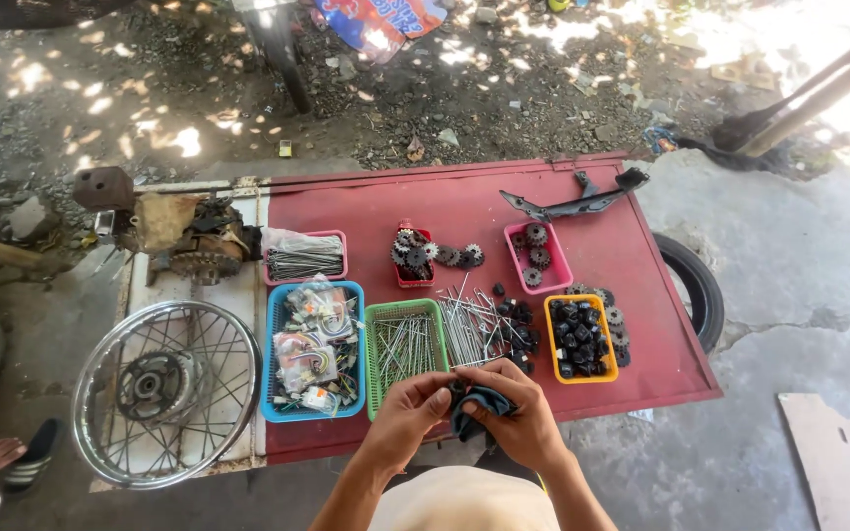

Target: The person sorts small black bicycle parts, likely freewheel cogs, on a red table. They pick up the parts from a pile, handle them with both hands, and place them into a yellow basket. The table also contains other bicycle components like spokes and gears in various containers.

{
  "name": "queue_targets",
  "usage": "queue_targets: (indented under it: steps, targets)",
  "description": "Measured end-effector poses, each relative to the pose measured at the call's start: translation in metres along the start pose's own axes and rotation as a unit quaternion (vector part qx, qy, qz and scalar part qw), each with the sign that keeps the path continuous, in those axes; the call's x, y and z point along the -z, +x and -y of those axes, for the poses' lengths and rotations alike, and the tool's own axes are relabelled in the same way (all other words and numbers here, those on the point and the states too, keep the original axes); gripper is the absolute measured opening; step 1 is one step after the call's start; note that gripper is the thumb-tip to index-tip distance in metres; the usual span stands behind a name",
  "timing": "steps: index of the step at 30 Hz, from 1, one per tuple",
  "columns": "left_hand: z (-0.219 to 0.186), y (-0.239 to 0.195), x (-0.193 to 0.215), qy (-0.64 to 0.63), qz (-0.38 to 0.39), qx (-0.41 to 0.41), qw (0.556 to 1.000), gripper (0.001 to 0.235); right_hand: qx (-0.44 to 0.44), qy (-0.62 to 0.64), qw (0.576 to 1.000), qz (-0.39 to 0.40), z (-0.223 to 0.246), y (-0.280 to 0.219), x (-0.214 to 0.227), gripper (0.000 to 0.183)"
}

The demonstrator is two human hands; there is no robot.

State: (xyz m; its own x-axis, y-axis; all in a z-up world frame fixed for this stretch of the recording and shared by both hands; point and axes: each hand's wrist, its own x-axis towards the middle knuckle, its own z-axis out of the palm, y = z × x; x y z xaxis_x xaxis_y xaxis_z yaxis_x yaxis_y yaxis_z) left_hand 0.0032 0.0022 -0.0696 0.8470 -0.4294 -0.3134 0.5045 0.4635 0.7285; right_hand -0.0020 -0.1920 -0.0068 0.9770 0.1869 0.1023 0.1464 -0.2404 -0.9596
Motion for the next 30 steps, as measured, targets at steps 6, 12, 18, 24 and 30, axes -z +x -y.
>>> queue_targets:
  steps: [6, 12, 18, 24, 30]
  targets:
    - [0.03, 0.019, -0.026, 0.006, -0.051, 0.005, 0.999, 0.039, 0.01, 0.007, 0.999, 0.035, -0.036, 0.003, 0.048, 0.046]
    - [0.067, 0.071, -0.086, 0.091, -0.143, -0.045, 0.985, 0.036, -0.096, 0.084, 0.985, -0.115, -0.079, -0.019, 0.085, 0.034]
    - [0.177, 0.167, -0.098, 0.304, -0.201, 0.052, 0.93, 0.029, -0.309, 0.0, 0.939, -0.147, -0.223, -0.053, 0.133, 0.035]
    - [0.335, 0.283, -0.055, 0.348, -0.186, 0.047, 0.918, 0.025, -0.342, -0.068, 0.92, -0.179, -0.351, -0.046, 0.182, 0.031]
    - [0.37, 0.353, -0.043, 0.451, -0.147, 0.098, 0.875, 0.034, -0.357, -0.054, 0.916, -0.172, -0.43, -0.022, 0.217, 0.021]
